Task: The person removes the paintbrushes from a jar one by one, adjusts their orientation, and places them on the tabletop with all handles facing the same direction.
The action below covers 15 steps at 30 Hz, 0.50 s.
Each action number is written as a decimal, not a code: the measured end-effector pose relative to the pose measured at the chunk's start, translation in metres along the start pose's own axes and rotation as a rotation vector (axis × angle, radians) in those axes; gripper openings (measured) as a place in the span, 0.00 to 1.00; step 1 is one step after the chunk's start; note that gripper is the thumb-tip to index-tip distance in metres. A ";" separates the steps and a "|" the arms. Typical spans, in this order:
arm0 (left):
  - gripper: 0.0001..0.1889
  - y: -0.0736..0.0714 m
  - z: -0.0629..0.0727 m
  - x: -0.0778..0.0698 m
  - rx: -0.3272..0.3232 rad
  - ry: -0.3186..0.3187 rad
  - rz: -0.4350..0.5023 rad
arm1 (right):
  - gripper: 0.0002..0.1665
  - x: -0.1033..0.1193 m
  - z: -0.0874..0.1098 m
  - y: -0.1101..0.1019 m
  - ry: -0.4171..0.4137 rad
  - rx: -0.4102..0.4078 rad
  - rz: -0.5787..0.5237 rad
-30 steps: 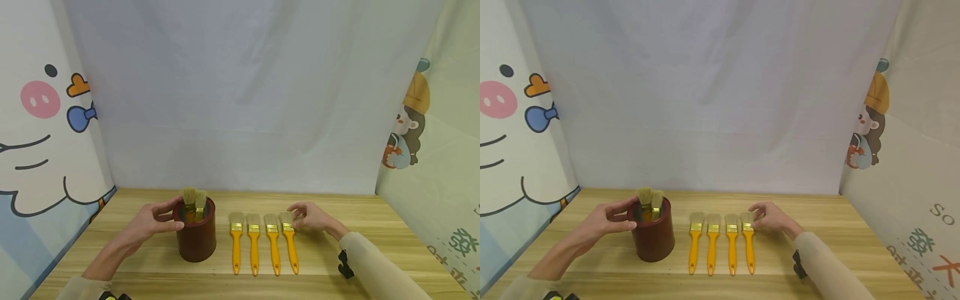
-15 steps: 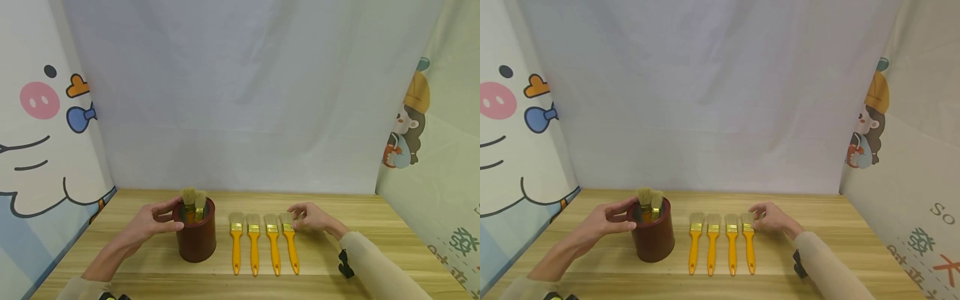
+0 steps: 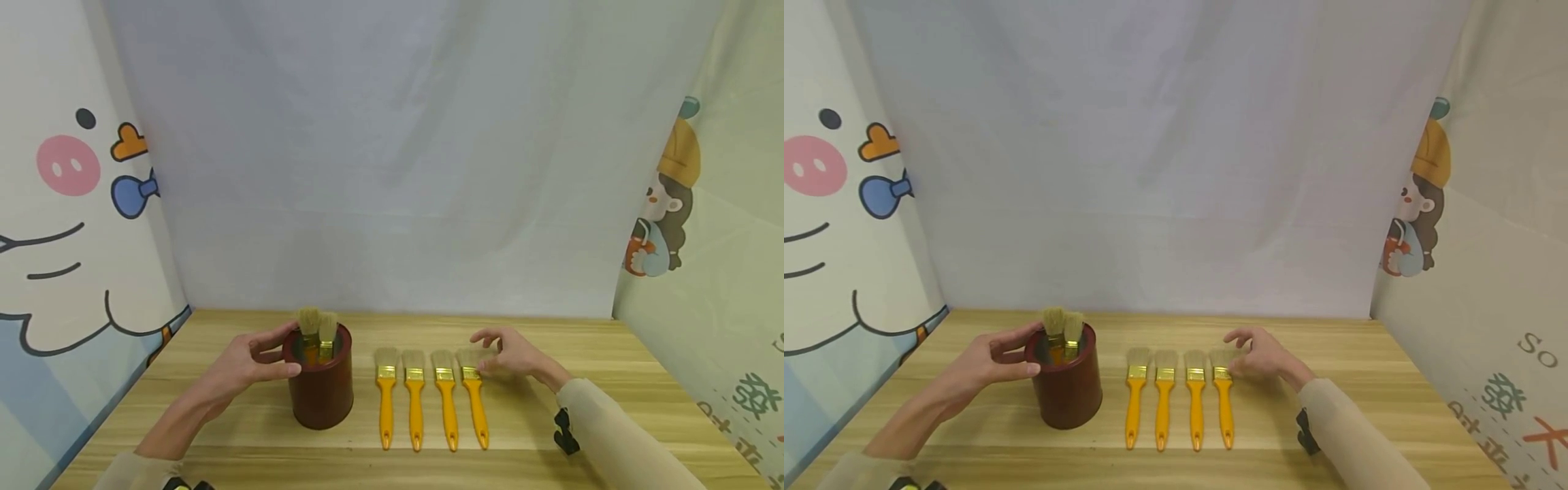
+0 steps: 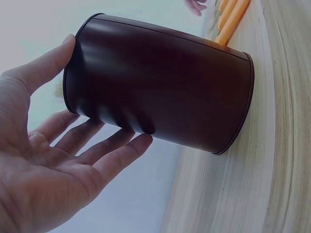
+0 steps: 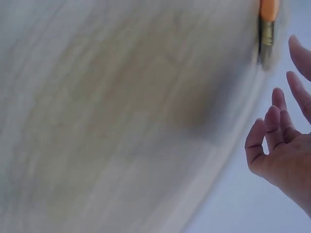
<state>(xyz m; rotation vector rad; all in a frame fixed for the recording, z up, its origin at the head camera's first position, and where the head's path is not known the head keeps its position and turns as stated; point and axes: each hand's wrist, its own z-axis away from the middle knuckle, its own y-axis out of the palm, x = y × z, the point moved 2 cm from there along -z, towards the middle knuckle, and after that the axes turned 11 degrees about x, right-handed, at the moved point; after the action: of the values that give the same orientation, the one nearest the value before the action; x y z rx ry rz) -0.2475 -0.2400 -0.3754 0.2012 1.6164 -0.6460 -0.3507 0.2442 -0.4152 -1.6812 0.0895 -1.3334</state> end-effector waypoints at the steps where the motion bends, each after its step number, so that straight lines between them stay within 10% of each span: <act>1: 0.44 0.000 0.000 0.000 0.001 0.001 0.001 | 0.29 0.003 0.000 -0.001 -0.010 -0.007 0.006; 15: 0.44 0.000 0.000 0.001 0.001 0.002 0.013 | 0.19 0.088 -0.009 0.011 -0.177 -0.042 0.099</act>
<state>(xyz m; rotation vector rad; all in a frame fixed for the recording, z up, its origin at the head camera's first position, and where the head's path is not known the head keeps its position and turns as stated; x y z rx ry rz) -0.2473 -0.2404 -0.3759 0.2132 1.6151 -0.6371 -0.3172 0.1818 -0.3605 -1.7995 0.0964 -1.1113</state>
